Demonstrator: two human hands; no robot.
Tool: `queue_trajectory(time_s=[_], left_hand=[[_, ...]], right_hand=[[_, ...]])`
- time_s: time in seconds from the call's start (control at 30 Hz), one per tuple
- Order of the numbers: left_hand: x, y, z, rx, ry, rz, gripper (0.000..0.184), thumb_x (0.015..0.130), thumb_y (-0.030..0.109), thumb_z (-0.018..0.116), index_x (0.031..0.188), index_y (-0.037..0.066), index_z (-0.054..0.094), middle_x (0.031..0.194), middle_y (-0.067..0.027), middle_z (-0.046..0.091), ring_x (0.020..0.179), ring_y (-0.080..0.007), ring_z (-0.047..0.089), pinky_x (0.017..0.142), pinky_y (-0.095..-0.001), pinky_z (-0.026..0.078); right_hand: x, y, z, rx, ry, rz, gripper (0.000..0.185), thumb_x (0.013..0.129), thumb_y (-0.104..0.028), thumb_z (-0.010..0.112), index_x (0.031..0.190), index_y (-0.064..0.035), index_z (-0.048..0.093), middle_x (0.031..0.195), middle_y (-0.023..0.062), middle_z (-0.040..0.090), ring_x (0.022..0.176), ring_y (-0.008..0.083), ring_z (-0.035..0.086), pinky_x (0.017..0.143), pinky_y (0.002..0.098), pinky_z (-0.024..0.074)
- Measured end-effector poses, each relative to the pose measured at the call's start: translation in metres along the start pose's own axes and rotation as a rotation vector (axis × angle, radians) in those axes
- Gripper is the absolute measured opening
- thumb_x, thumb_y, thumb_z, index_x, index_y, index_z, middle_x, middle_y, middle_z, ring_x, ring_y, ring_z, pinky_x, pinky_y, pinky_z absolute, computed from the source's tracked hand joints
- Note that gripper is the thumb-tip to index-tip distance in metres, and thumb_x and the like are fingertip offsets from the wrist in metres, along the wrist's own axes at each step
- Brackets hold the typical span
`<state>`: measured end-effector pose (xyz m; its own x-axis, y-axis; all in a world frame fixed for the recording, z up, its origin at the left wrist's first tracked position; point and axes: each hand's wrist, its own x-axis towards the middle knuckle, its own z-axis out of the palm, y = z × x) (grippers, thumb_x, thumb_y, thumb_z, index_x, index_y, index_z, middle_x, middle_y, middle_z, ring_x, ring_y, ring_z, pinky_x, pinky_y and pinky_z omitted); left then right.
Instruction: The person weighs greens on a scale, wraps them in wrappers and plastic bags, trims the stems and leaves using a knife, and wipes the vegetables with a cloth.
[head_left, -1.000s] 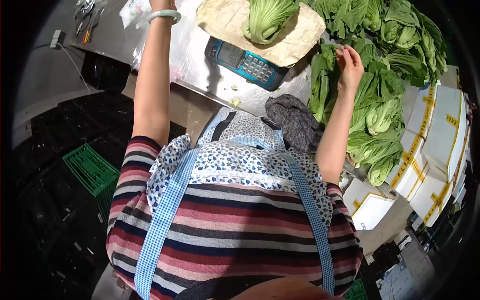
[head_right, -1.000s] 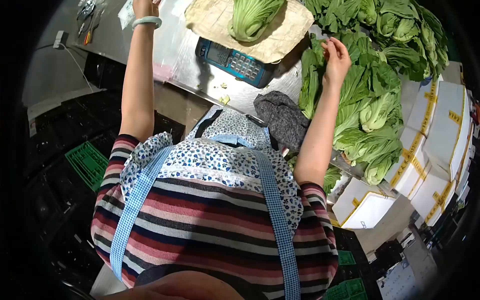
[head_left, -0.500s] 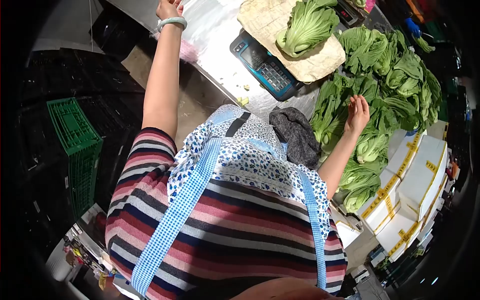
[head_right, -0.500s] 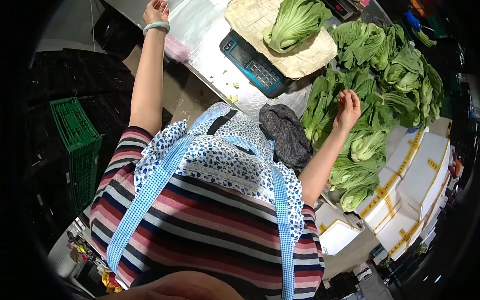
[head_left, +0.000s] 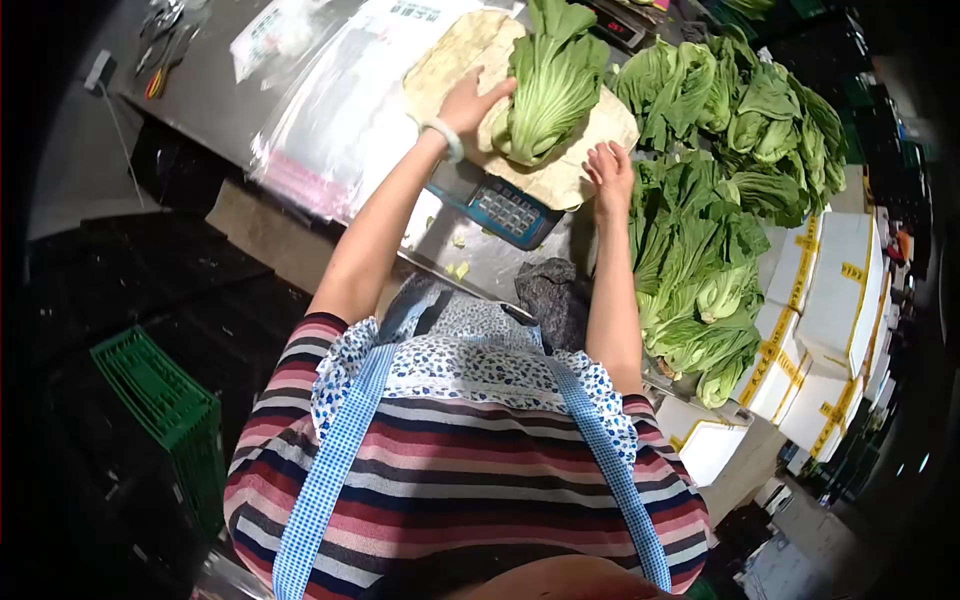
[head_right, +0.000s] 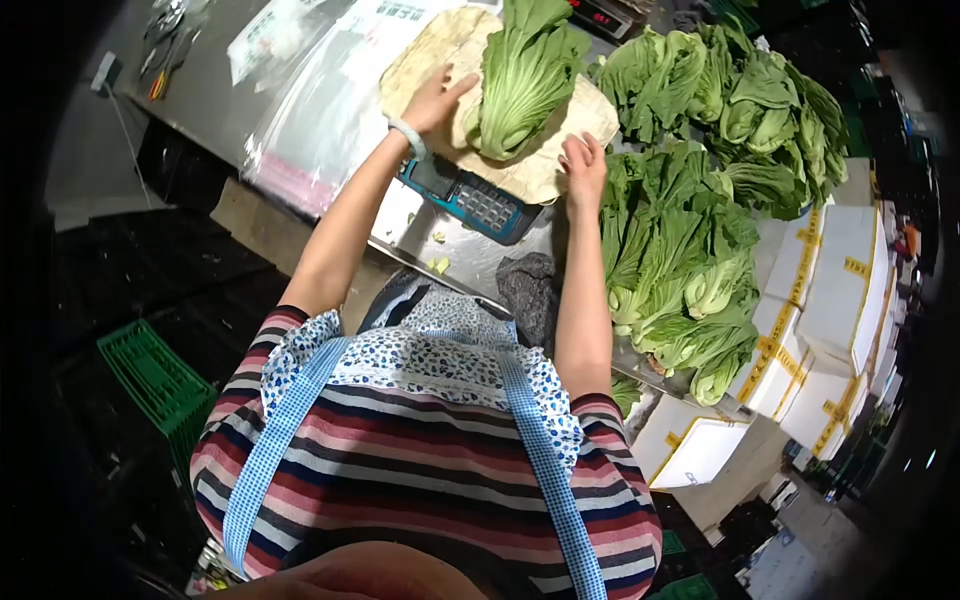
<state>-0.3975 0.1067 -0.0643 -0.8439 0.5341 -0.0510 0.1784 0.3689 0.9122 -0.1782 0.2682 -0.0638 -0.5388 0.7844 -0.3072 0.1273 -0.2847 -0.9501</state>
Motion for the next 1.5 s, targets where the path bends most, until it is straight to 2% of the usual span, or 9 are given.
queue_trajectory(time_s=[0.37,0.77,0.93,1.07,1.13,1.23,1.3,1.37,1.5], left_hand=[[0.020,0.036,0.012,-1.034,-0.681,-0.698,0.059,0.088,0.042,0.052,0.128,0.000,0.046,0.116,-0.0154,0.059,0.103,-0.0235,0.060,0.090,-0.0358,0.050],[0.029,0.004,-0.003,-0.755,-0.634,-0.786,0.058,0.096,0.045,0.043,0.132,0.000,0.045,0.123,-0.0153,0.058,0.109,-0.0252,0.059,0.093,-0.0371,0.047],[0.062,0.002,-0.042,0.598,-0.055,0.307,0.065,0.083,0.044,0.066,0.126,-0.002,0.049,0.110,-0.0238,0.055,0.100,-0.0346,0.055,0.086,-0.0430,0.043],[0.094,-0.067,-0.076,0.978,0.109,0.124,0.060,0.082,0.040,0.069,0.122,-0.001,0.052,0.112,-0.0200,0.056,0.097,-0.0272,0.056,0.082,-0.0373,0.046],[0.102,-0.058,-0.089,0.483,-0.426,-0.452,0.051,0.085,0.028,0.069,0.124,0.000,0.052,0.104,-0.0124,0.061,0.088,-0.0153,0.058,0.080,-0.0288,0.046],[0.064,-0.019,-0.068,-0.405,-0.414,-0.330,0.039,0.088,0.016,0.065,0.121,0.000,0.054,0.096,-0.0038,0.063,0.082,-0.0065,0.056,0.080,-0.0227,0.045],[0.034,0.031,-0.031,-0.498,-0.322,-0.417,0.040,0.091,0.012,0.060,0.126,0.001,0.046,0.116,-0.0075,0.056,0.102,-0.0118,0.054,0.088,-0.0252,0.044],[0.017,0.040,0.000,-0.275,-0.529,0.073,0.063,0.086,0.019,0.066,0.137,0.001,0.034,0.145,-0.0226,0.031,0.135,-0.0276,0.030,0.109,-0.0374,0.027],[-0.003,0.060,0.029,0.760,-0.352,0.417,0.091,0.074,0.048,0.071,0.144,0.006,0.031,0.148,-0.0284,0.023,0.137,-0.0472,0.018,0.107,-0.0570,0.022]], right_hand=[[0.001,-0.027,0.099,-0.466,0.204,-0.211,0.092,0.071,-0.047,0.078,0.137,-0.0004,0.035,0.128,0.0207,0.037,0.121,0.0335,0.042,0.099,0.0408,0.0367],[-0.029,-0.004,0.131,-0.685,0.307,-0.283,0.092,0.070,-0.043,0.079,0.138,0.0020,0.035,0.119,0.0182,0.033,0.112,0.0356,0.036,0.098,0.0448,0.0315],[-0.022,0.006,0.118,-0.698,0.231,-0.254,0.091,0.075,-0.043,0.076,0.140,0.0026,0.031,0.127,0.0211,0.030,0.117,0.0387,0.034,0.101,0.0451,0.0312],[-0.022,0.005,0.121,-0.455,0.231,-0.200,0.091,0.077,-0.041,0.075,0.141,0.0014,0.027,0.143,0.0256,0.019,0.132,0.0402,0.024,0.107,0.0460,0.0266],[-0.021,0.002,0.121,-0.450,0.218,-0.193,0.090,0.077,-0.040,0.075,0.141,0.0011,0.028,0.145,0.0253,0.017,0.134,0.0394,0.022,0.108,0.0457,0.0257],[-0.020,0.001,0.123,-0.443,0.226,-0.174,0.090,0.077,-0.039,0.074,0.142,0.0013,0.027,0.148,0.0235,0.016,0.136,0.0380,0.021,0.110,0.0448,0.0246],[-0.020,0.002,0.129,-0.426,0.203,-0.196,0.092,0.077,-0.039,0.074,0.143,0.0022,0.025,0.149,0.0233,0.013,0.137,0.0382,0.020,0.111,0.0445,0.0235],[-0.024,0.006,0.134,-0.376,0.152,-0.180,0.091,0.078,-0.027,0.071,0.146,0.0014,0.018,0.153,0.0221,0.008,0.141,0.0371,0.015,0.113,0.0425,0.0217],[-0.018,-0.011,0.076,-0.659,-0.212,-0.067,0.086,0.076,-0.009,0.067,0.147,-0.0022,0.019,0.154,0.0210,0.010,0.138,0.0382,0.025,0.110,0.0458,0.0309]])
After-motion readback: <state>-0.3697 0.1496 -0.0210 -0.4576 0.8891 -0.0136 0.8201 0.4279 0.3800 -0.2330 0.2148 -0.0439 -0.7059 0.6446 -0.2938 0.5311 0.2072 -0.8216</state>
